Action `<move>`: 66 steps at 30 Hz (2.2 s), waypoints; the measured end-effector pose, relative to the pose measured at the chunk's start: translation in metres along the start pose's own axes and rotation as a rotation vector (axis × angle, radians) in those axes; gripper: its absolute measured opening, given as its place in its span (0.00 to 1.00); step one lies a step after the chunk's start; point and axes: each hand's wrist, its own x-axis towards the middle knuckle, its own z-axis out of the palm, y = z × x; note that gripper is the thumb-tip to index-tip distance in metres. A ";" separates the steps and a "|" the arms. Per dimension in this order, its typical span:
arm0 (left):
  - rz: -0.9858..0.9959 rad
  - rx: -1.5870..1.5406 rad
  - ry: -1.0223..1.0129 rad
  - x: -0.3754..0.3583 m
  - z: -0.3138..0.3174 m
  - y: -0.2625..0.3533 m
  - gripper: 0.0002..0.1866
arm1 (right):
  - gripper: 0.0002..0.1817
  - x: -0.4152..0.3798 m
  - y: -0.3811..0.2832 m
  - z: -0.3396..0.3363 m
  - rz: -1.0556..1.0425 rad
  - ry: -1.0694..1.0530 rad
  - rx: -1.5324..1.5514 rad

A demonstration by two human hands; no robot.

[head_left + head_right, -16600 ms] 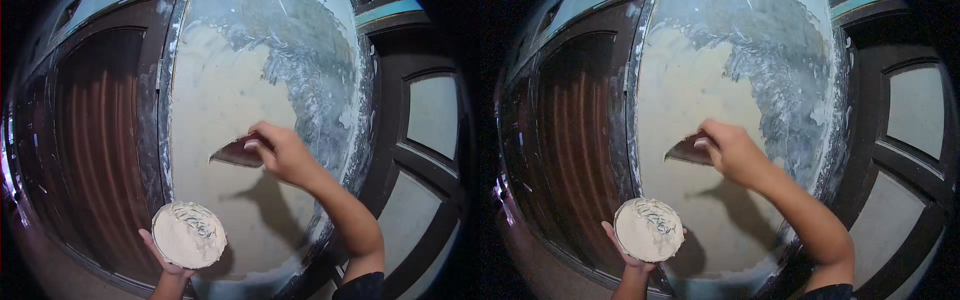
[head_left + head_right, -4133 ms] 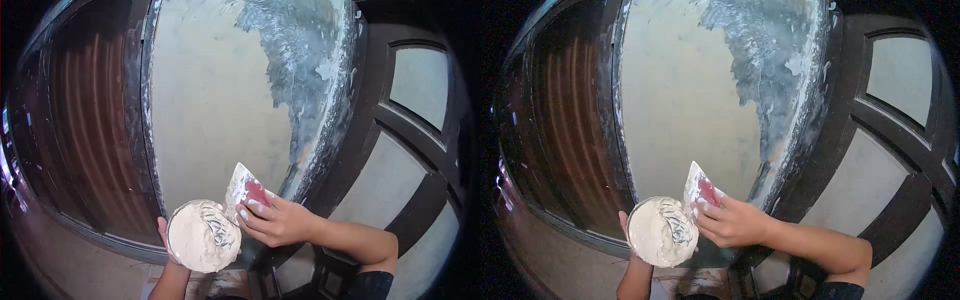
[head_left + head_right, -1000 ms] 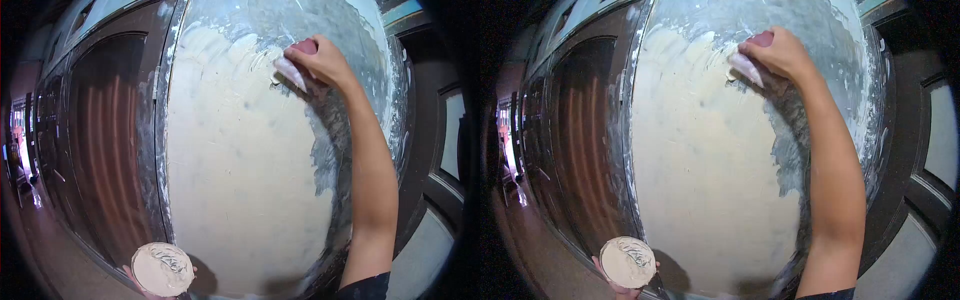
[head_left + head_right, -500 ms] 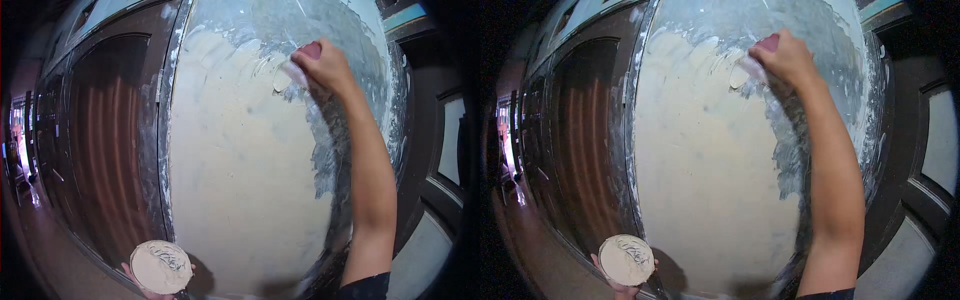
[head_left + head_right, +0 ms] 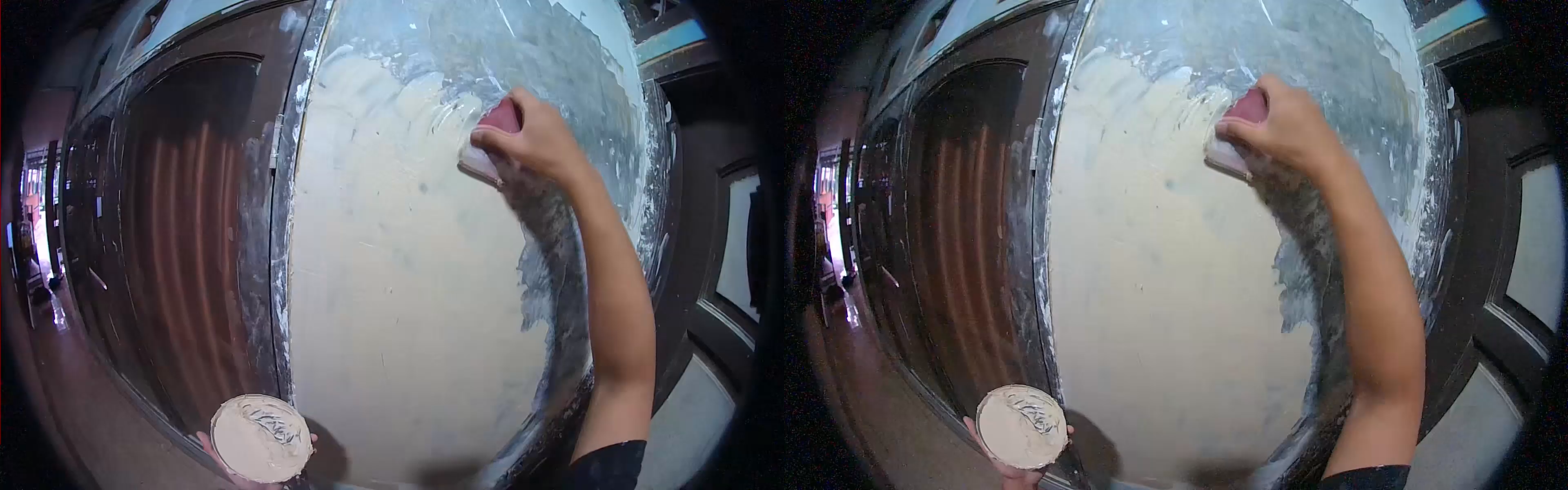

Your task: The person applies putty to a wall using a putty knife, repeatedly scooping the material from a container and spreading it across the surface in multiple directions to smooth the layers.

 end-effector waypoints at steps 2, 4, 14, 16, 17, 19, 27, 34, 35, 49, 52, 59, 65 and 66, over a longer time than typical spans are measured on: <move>0.017 -0.016 0.003 -0.002 -0.003 -0.002 0.59 | 0.41 0.007 0.007 0.011 -0.011 0.107 -0.113; 0.013 -0.010 0.014 -0.008 -0.006 0.001 0.59 | 0.41 0.023 0.016 -0.005 0.185 0.165 -0.043; 0.050 -0.074 0.024 -0.022 -0.021 0.001 0.60 | 0.41 0.025 0.015 0.000 0.093 0.123 -0.055; 0.050 -0.077 0.023 -0.023 -0.021 0.005 0.60 | 0.40 0.028 0.024 -0.011 0.217 0.240 0.019; 0.053 -0.075 0.015 -0.022 -0.020 0.009 0.60 | 0.40 0.022 0.021 -0.011 0.224 0.249 0.022; 0.065 -0.078 0.003 -0.018 -0.021 0.015 0.60 | 0.39 0.010 0.005 -0.004 0.046 0.112 0.054; 0.068 -0.132 -0.017 -0.014 -0.021 0.014 0.60 | 0.37 0.022 0.030 -0.015 0.158 0.276 0.016; 0.062 -0.189 -0.030 -0.019 -0.014 0.016 0.61 | 0.40 0.006 0.002 0.005 -0.004 0.107 -0.061; 0.064 -0.200 -0.027 -0.022 -0.014 0.014 0.61 | 0.40 0.014 0.005 0.004 0.081 0.184 -0.090; -0.002 0.173 0.066 -0.041 -0.005 0.013 0.63 | 0.40 0.025 0.017 -0.006 0.217 0.260 0.004; -0.028 0.093 0.049 -0.035 -0.025 0.022 0.62 | 0.40 0.004 -0.003 0.007 0.004 0.116 -0.006; 0.028 0.100 0.049 -0.047 -0.004 0.015 0.65 | 0.43 0.036 0.021 -0.001 0.322 0.358 -0.025; 0.086 0.185 0.180 -0.046 -0.017 0.025 0.61 | 0.40 -0.001 -0.021 0.025 -0.103 0.057 -0.077; 0.098 0.204 0.207 -0.045 -0.022 0.027 0.61 | 0.41 0.006 -0.019 0.023 -0.041 0.092 -0.106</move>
